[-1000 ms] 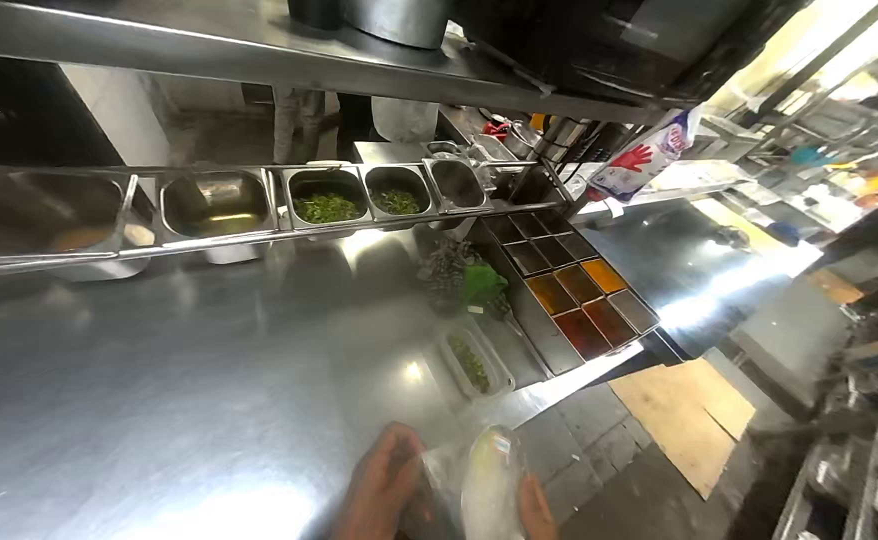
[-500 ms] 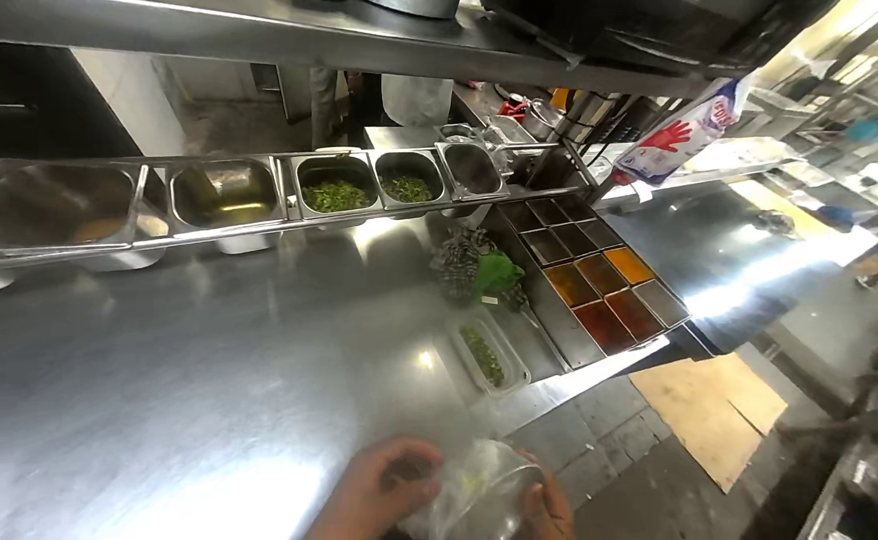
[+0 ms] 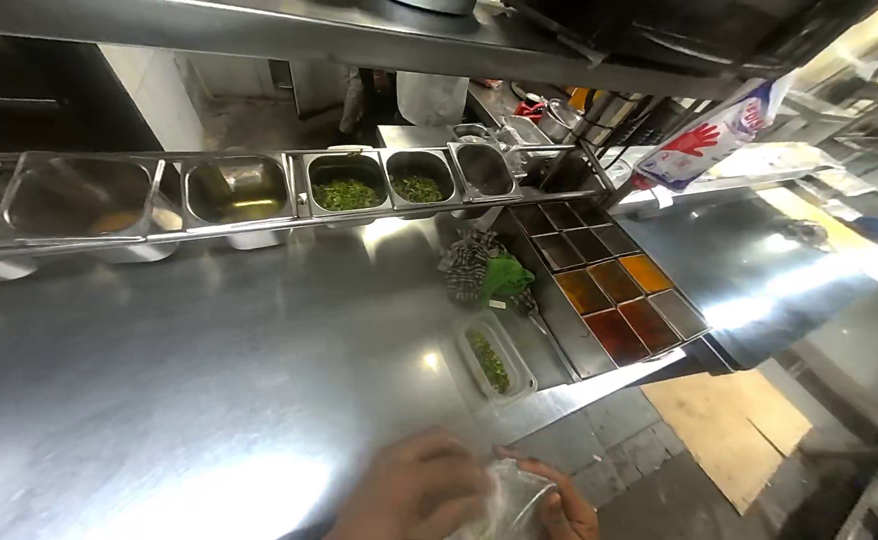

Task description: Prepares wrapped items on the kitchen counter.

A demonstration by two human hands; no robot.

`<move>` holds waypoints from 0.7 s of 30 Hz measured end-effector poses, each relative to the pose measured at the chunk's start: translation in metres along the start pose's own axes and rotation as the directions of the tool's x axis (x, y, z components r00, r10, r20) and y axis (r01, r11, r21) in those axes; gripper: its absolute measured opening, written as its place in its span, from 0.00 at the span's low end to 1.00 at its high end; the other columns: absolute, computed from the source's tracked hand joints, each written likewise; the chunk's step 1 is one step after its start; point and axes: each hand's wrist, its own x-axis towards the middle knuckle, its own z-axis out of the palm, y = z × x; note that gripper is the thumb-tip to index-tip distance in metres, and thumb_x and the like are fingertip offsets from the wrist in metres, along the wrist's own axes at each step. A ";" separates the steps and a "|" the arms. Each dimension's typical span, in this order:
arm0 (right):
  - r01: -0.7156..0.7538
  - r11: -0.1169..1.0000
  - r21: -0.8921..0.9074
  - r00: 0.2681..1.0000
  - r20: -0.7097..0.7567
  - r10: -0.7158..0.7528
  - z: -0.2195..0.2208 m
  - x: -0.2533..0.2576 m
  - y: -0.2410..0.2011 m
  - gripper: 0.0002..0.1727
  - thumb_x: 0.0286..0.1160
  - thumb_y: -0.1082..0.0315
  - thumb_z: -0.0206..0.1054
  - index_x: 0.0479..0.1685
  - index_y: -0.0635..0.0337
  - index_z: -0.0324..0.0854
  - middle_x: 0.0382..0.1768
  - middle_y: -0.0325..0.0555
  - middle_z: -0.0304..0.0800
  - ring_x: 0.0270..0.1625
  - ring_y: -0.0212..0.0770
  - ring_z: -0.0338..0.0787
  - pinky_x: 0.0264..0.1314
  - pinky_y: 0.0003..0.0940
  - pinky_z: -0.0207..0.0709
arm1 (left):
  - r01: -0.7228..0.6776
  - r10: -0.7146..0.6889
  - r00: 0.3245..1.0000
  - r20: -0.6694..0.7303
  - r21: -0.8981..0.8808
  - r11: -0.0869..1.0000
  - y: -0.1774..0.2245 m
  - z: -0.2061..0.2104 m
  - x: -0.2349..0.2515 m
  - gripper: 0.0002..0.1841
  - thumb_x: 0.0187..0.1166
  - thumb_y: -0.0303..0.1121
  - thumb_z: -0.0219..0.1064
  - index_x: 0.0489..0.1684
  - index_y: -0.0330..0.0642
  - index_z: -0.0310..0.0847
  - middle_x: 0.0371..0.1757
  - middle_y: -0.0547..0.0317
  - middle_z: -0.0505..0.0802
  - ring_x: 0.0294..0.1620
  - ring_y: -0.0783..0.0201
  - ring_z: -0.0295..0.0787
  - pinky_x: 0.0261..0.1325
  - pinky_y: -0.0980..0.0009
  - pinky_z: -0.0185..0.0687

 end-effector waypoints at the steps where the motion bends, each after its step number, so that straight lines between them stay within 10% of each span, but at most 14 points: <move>1: -0.002 1.000 0.001 1.000 0.021 0.002 0.000 0.001 -0.003 0.22 0.93 0.48 0.50 0.69 0.41 0.86 0.66 0.36 0.92 0.74 0.39 0.87 0.80 0.38 0.78 | -0.092 0.094 0.995 -0.034 0.076 0.993 -0.001 0.001 0.003 0.05 0.80 0.30 0.73 0.45 0.42 0.93 0.50 0.52 0.94 0.52 0.68 0.91 0.56 0.76 0.88; 4: 0.005 1.000 -0.016 0.996 0.088 -0.004 -0.001 0.004 -0.010 0.22 0.95 0.50 0.48 0.69 0.43 0.86 0.67 0.33 0.92 0.73 0.34 0.87 0.80 0.35 0.78 | -0.209 0.246 0.960 -0.133 0.240 0.948 -0.001 -0.004 0.014 0.04 0.83 0.30 0.67 0.44 0.41 0.86 0.47 0.53 0.93 0.51 0.68 0.92 0.56 0.77 0.88; 8: -0.015 0.997 -0.075 0.999 0.040 0.018 0.000 -0.002 -0.012 0.21 0.94 0.50 0.49 0.69 0.37 0.86 0.64 0.20 0.92 0.67 0.19 0.87 0.74 0.22 0.80 | -0.045 0.095 0.956 -0.279 0.180 0.983 0.001 -0.018 0.030 0.08 0.87 0.35 0.64 0.47 0.42 0.86 0.43 0.60 0.93 0.39 0.76 0.90 0.43 0.82 0.88; 11: -0.058 0.992 -0.112 0.998 0.008 0.059 0.002 -0.002 -0.012 0.21 0.93 0.48 0.50 0.68 0.34 0.87 0.62 0.16 0.92 0.64 0.15 0.87 0.70 0.18 0.80 | 0.196 -0.260 0.917 -0.304 -0.223 0.955 0.001 -0.007 0.040 0.06 0.86 0.30 0.63 0.47 0.37 0.84 0.35 0.64 0.91 0.26 0.75 0.89 0.31 0.79 0.90; 13: -0.057 0.990 -0.133 0.998 0.006 0.058 0.004 0.000 -0.011 0.21 0.93 0.49 0.50 0.69 0.35 0.87 0.63 0.15 0.92 0.64 0.15 0.87 0.70 0.18 0.80 | 0.287 -0.498 0.839 -0.219 -0.600 0.747 0.009 -0.006 0.050 0.06 0.89 0.27 0.56 0.48 0.37 0.79 0.30 0.64 0.89 0.23 0.71 0.88 0.30 0.75 0.90; 17: -0.109 0.974 -0.199 0.992 -0.077 0.095 0.005 -0.004 -0.009 0.20 0.92 0.49 0.51 0.68 0.31 0.87 0.62 0.12 0.91 0.62 0.12 0.87 0.68 0.16 0.80 | 0.161 -0.677 0.717 -0.165 -0.906 0.391 0.008 -0.010 0.057 0.11 0.92 0.29 0.47 0.52 0.41 0.78 0.49 0.54 0.92 0.46 0.63 0.93 0.51 0.68 0.91; 21: -0.134 0.961 -0.242 0.981 -0.171 0.094 0.001 -0.010 -0.005 0.19 0.92 0.48 0.52 0.66 0.31 0.88 0.58 0.11 0.93 0.58 0.11 0.88 0.64 0.15 0.82 | 0.462 -0.799 0.579 -0.163 -0.741 0.487 -0.002 0.006 0.026 0.15 0.89 0.29 0.55 0.70 0.36 0.69 0.55 0.52 0.88 0.53 0.59 0.91 0.53 0.63 0.89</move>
